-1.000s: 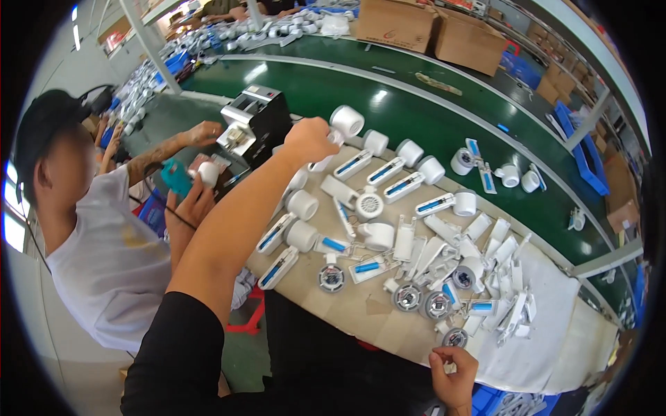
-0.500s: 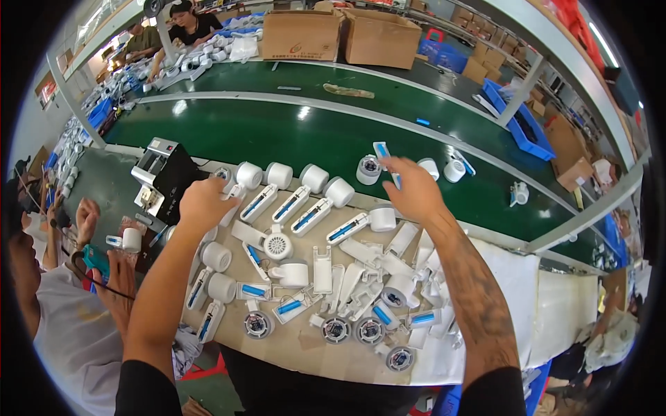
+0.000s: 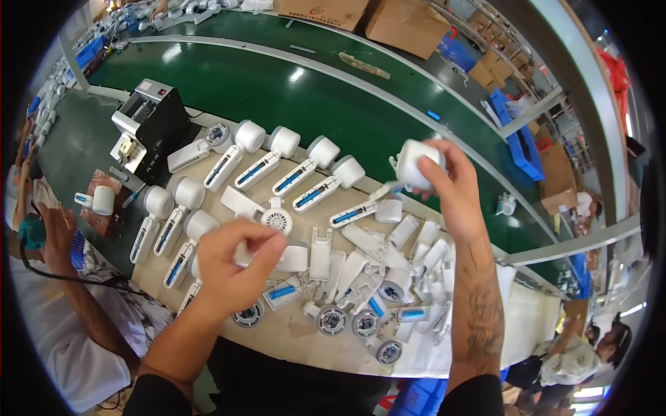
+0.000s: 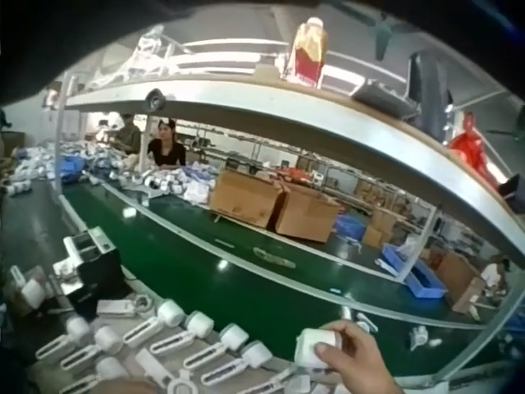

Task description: The person assembles small handheld fans by snapping together various plastic components, fan motors, and battery covers by hand.

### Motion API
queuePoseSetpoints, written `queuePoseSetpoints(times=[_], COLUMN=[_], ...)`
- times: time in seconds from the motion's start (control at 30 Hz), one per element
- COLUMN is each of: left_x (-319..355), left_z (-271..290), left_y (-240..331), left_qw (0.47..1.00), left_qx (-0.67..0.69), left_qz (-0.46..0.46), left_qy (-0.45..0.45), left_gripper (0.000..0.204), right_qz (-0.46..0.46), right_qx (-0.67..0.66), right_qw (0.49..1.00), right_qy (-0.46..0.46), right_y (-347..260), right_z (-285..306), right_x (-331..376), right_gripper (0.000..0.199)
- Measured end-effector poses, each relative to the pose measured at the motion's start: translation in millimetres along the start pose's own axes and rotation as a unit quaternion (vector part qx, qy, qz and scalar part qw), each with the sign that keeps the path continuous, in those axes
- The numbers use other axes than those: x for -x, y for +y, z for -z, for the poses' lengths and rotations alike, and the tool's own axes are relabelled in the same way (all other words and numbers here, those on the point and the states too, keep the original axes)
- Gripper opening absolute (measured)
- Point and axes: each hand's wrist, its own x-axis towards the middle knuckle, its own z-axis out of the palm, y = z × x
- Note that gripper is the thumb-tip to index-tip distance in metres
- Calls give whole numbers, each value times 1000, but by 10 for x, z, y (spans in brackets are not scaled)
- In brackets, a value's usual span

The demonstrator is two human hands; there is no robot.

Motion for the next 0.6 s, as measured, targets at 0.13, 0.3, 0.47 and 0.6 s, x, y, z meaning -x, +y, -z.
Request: queuePoseSetpoints(times=[0.13, 0.3, 0.47, 0.6], left_x=[-181, 325, 544, 631], left_z=[-536, -838, -739, -660], left_y=[131, 270, 421, 426], left_qw=[965, 849, 839, 870], left_qx=[203, 398, 431, 307], left_qz=[54, 176, 208, 282], left_qy=[-158, -301, -259, -264], left_gripper=[57, 67, 52, 44], right_qz=[11, -122, -187, -242], right_qx=[-200, -426, -529, -431], right_qw=[980, 894, 826, 869], right_qy=[-22, 63, 46, -5], right_y=[-198, -152, -49, 170], right_z=[-242, -492, -626, -651], right_x=[780, 1411, 1778, 1911], right_gripper=[49, 56, 66, 48])
